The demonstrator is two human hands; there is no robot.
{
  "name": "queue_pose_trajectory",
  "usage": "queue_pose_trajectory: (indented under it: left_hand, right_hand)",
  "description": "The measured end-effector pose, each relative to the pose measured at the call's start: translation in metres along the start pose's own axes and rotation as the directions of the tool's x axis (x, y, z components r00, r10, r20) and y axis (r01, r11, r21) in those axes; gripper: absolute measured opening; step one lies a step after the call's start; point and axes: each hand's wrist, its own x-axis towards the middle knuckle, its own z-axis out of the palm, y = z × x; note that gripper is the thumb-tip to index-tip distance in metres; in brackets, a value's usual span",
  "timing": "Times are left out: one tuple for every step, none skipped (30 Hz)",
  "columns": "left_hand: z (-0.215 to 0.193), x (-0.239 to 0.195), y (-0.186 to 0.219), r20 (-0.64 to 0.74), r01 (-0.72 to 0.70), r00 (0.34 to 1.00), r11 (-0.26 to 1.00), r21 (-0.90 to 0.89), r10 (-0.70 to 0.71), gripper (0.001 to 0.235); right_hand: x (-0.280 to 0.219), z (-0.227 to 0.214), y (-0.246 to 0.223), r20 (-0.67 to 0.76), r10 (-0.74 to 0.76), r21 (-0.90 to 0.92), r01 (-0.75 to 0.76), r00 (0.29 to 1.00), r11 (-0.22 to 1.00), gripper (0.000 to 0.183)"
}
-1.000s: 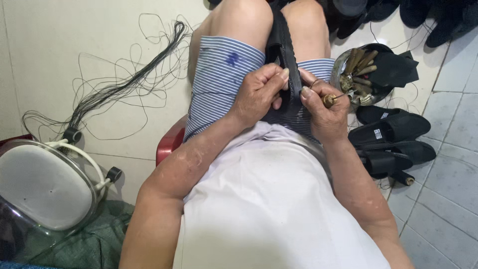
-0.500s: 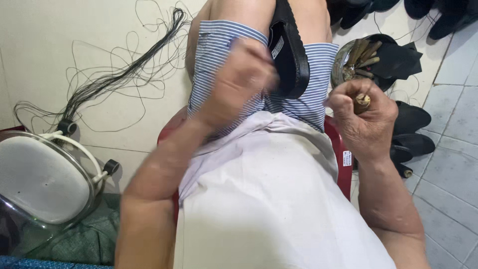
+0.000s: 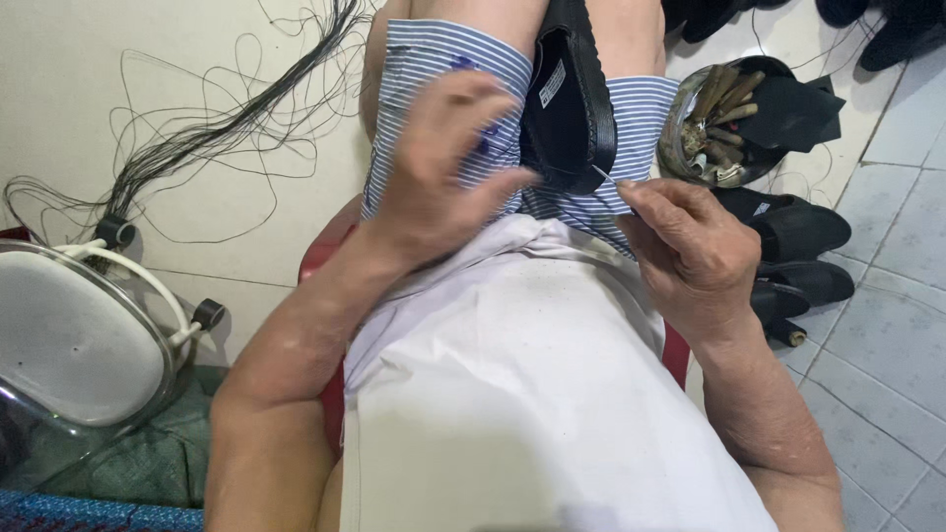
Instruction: The person sits on the floor and sews a black slip-on shoe resting on their lap using a needle and thread. They repeatedly push the needle through the shoe's edge and pull the thread to stitch the sole.
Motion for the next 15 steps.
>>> queue_pose_trajectory:
  left_hand:
    - [0.014,0.004,0.010,0.090,0.014,0.996,0.985,-0.172,0.001,0.053]
    - [0.021,0.006,0.011,0.089,0.012,0.996,0.985,-0.174,0.004,0.053]
    - [0.028,0.009,0.013,0.097,0.008,0.995,0.968,-0.252,0.017,0.050]
    - [0.036,0.010,0.015,0.104,0.008,0.994,0.944,-0.331,0.028,0.046]
    - [0.040,0.011,0.015,0.105,0.009,0.994,0.943,-0.334,0.028,0.046]
    - [0.042,0.011,0.015,0.108,0.042,0.994,0.935,-0.352,-0.004,0.045]
    - [0.045,0.012,0.016,0.111,0.075,0.993,0.926,-0.370,-0.036,0.045]
    - [0.047,0.011,0.014,0.113,0.077,0.993,0.925,-0.372,-0.038,0.045]
    - [0.050,0.010,0.013,0.108,0.068,0.994,0.934,-0.350,-0.032,0.046]
    - [0.052,0.009,0.012,0.102,0.059,0.994,0.943,-0.327,-0.027,0.047]
    - [0.054,0.010,0.011,0.103,0.062,0.994,0.942,-0.329,-0.029,0.047]
    - [0.056,0.010,0.011,0.094,0.049,0.995,0.942,-0.332,-0.018,0.046]
    - [0.058,0.009,0.010,0.086,0.036,0.996,0.941,-0.335,-0.007,0.046]
    - [0.060,0.008,0.008,0.085,0.036,0.996,0.941,-0.337,-0.008,0.046]
    - [0.063,0.008,0.007,0.081,0.034,0.997,0.941,-0.335,-0.007,0.046]
  right_hand:
    - [0.002,-0.001,-0.002,0.011,0.003,-0.010,-0.003,1.000,1.000,0.033]
    - [0.003,-0.002,-0.002,0.010,0.003,-0.013,-0.003,1.000,1.000,0.033]
    - [0.004,-0.004,-0.003,0.028,0.026,-0.062,-0.024,0.999,0.998,0.029]
    - [0.004,-0.005,-0.003,0.048,0.052,-0.112,-0.046,0.998,0.993,0.025]
    - [0.005,-0.008,-0.004,0.049,0.054,-0.114,-0.048,0.997,0.992,0.025]
    - [0.006,-0.010,-0.005,0.046,0.019,-0.177,-0.011,0.999,0.984,0.026]
    - [0.008,-0.012,-0.006,0.046,-0.016,-0.240,0.027,0.999,0.970,0.028]
    - [0.011,-0.017,-0.009,0.048,-0.013,-0.240,0.024,0.999,0.970,0.028]
    - [0.014,-0.021,-0.012,0.080,-0.032,-0.337,0.058,0.996,0.940,0.023]
    - [0.017,-0.025,-0.015,0.114,-0.049,-0.429,0.094,0.992,0.898,0.019]
    - [0.019,-0.027,-0.015,0.117,-0.047,-0.429,0.093,0.992,0.899,0.019]
    - [0.020,-0.028,-0.015,0.136,-0.076,-0.521,0.137,0.988,0.843,0.017]
    - [0.021,-0.030,-0.014,0.158,-0.104,-0.606,0.180,0.982,0.775,0.015]
    - [0.024,-0.034,-0.017,0.159,-0.103,-0.607,0.180,0.982,0.774,0.015]
    - [0.028,-0.037,-0.019,0.230,-0.096,-0.685,0.231,0.968,0.690,0.015]
